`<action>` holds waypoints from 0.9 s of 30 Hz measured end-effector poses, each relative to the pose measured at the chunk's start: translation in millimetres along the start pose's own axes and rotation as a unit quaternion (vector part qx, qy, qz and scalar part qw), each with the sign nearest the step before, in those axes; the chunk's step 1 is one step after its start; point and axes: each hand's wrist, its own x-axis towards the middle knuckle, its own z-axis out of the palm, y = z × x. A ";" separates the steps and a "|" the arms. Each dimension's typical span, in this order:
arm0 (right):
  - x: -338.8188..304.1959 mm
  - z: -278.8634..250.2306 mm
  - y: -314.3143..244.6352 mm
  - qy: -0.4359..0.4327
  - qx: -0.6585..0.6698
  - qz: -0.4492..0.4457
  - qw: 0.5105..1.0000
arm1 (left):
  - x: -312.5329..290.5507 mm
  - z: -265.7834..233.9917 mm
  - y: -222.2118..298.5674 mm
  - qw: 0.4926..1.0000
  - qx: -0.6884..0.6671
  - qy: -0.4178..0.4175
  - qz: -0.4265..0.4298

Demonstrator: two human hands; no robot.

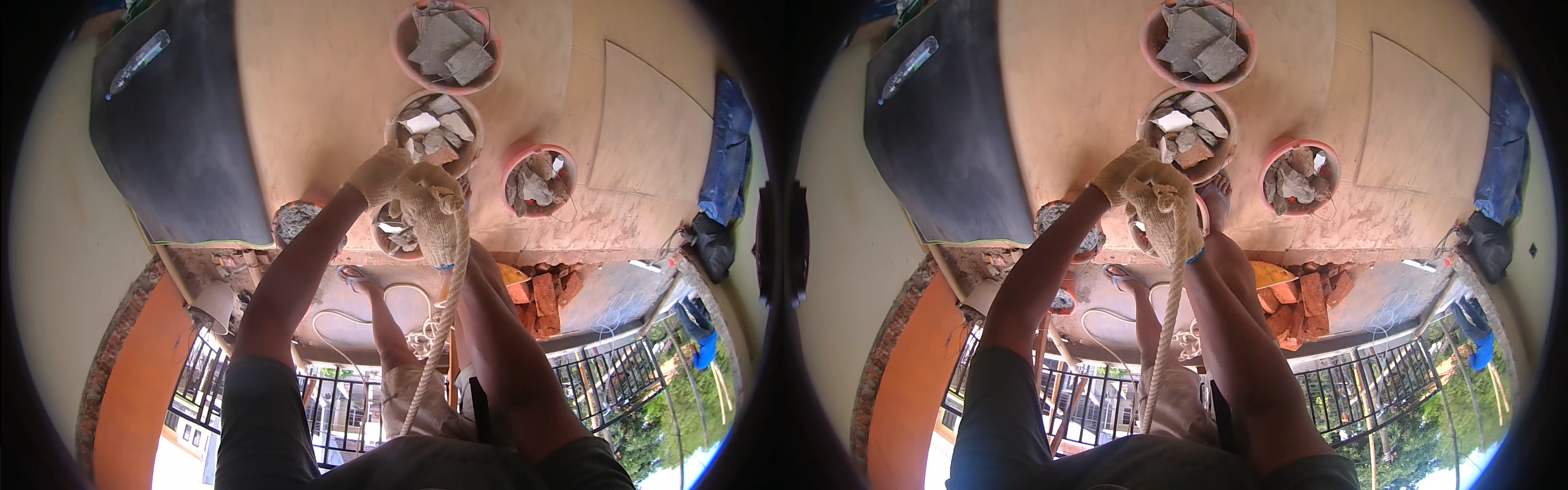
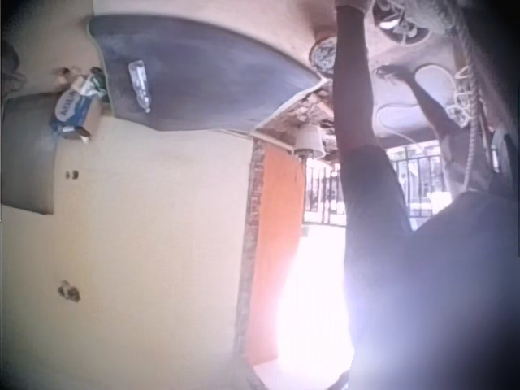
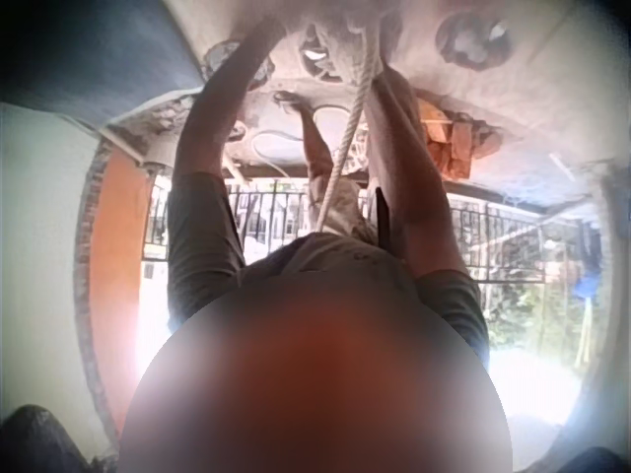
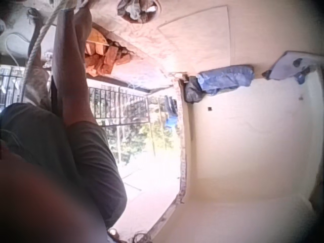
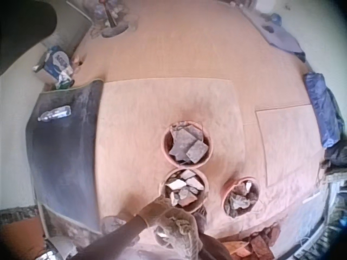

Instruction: The person repeatedly lifts buckets containing construction debris and bricks using a rope and pulley system from a balcony. They pull the rope to raise the buckets, then lower them back down, repeating the cycle multiple times.

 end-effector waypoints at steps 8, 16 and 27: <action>-7.6 29.5 4.1 -0.105 0.110 0.007 0.988 | 8.8 8.8 14.1 0.998 0.057 -0.026 -0.022; -12.6 31.9 8.0 -0.057 0.234 0.009 0.971 | 24.1 6.7 12.8 1.000 -0.007 0.005 -0.011; -56.0 8.7 -26.8 -0.172 -0.172 -0.102 0.965 | -47.7 53.0 65.9 0.962 0.021 0.141 -0.233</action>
